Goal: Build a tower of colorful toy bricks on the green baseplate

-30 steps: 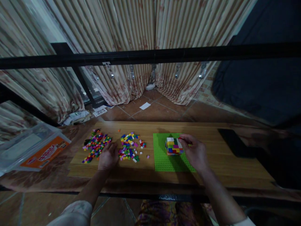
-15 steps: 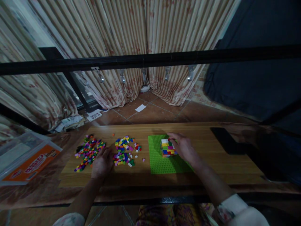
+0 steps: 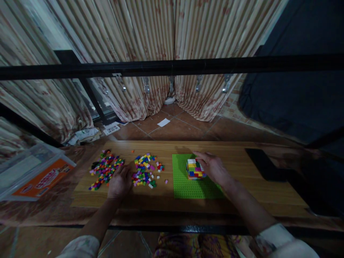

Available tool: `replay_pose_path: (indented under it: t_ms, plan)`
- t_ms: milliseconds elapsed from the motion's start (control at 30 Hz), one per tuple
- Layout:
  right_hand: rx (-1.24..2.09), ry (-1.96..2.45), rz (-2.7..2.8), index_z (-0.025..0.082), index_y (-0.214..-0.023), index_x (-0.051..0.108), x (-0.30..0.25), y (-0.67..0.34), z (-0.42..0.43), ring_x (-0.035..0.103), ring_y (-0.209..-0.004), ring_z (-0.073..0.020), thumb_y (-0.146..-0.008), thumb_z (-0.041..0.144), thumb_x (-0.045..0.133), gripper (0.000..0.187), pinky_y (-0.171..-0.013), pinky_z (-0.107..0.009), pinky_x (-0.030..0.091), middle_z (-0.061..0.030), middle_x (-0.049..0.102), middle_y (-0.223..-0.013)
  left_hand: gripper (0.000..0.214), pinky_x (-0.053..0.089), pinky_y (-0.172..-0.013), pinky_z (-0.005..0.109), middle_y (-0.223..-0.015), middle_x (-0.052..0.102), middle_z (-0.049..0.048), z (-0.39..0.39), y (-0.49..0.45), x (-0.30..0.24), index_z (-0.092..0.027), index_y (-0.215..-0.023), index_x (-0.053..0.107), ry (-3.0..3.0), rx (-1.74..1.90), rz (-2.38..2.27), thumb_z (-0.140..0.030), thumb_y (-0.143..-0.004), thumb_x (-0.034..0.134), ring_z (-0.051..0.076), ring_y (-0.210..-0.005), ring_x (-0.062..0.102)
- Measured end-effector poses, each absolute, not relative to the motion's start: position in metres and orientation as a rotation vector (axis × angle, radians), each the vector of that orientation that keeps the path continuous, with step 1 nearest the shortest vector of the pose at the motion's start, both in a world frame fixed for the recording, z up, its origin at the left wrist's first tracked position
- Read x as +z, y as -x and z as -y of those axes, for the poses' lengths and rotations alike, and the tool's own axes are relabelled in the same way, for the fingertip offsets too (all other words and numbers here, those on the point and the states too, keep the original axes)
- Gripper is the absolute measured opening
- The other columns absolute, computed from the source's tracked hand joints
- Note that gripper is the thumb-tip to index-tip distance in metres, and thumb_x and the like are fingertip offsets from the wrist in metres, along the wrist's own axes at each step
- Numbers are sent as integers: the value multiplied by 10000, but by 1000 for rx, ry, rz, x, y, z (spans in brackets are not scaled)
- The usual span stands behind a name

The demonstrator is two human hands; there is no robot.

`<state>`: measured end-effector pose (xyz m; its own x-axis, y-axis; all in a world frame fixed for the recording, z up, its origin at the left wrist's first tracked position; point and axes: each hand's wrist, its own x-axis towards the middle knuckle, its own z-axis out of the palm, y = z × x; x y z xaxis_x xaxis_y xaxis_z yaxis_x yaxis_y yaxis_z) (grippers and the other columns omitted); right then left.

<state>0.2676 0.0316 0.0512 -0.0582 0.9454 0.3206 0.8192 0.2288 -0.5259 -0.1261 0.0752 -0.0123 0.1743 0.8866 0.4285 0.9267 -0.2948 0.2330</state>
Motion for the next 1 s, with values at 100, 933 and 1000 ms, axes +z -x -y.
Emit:
replay_pose_path:
  t_ms: [100, 933, 1000]
  plan:
    - [274, 1607, 1894, 248, -1170, 670, 51, -269, -32, 658, -834, -180, -875, 216, 481, 351, -808, -320, 520, -49, 710, -912, 281, 523, -834, 350, -1050, 650, 105, -76, 127, -13, -176, -991, 634, 2336, -761, 1817, -278, -892, 392, 239, -946, 633]
    - [617, 1601, 1380, 224, -1141, 655, 41, -272, -30, 642, -1047, -227, -854, 451, 524, 388, -964, -399, 460, -63, 719, -1088, 271, 526, -839, 346, -1058, 654, 108, -75, 125, -14, -168, -991, 637, 2331, -786, 1819, -246, -885, 399, 236, -952, 637]
    - [713, 1620, 1282, 217, -994, 711, 36, -269, -34, 651, -1022, -231, -842, 504, 512, 381, -933, -383, 475, -65, 727, -1063, 270, 528, -842, 347, -1051, 655, 101, -75, 125, -14, -175, -992, 637, 2335, -787, 1830, -243, -881, 401, 234, -952, 636]
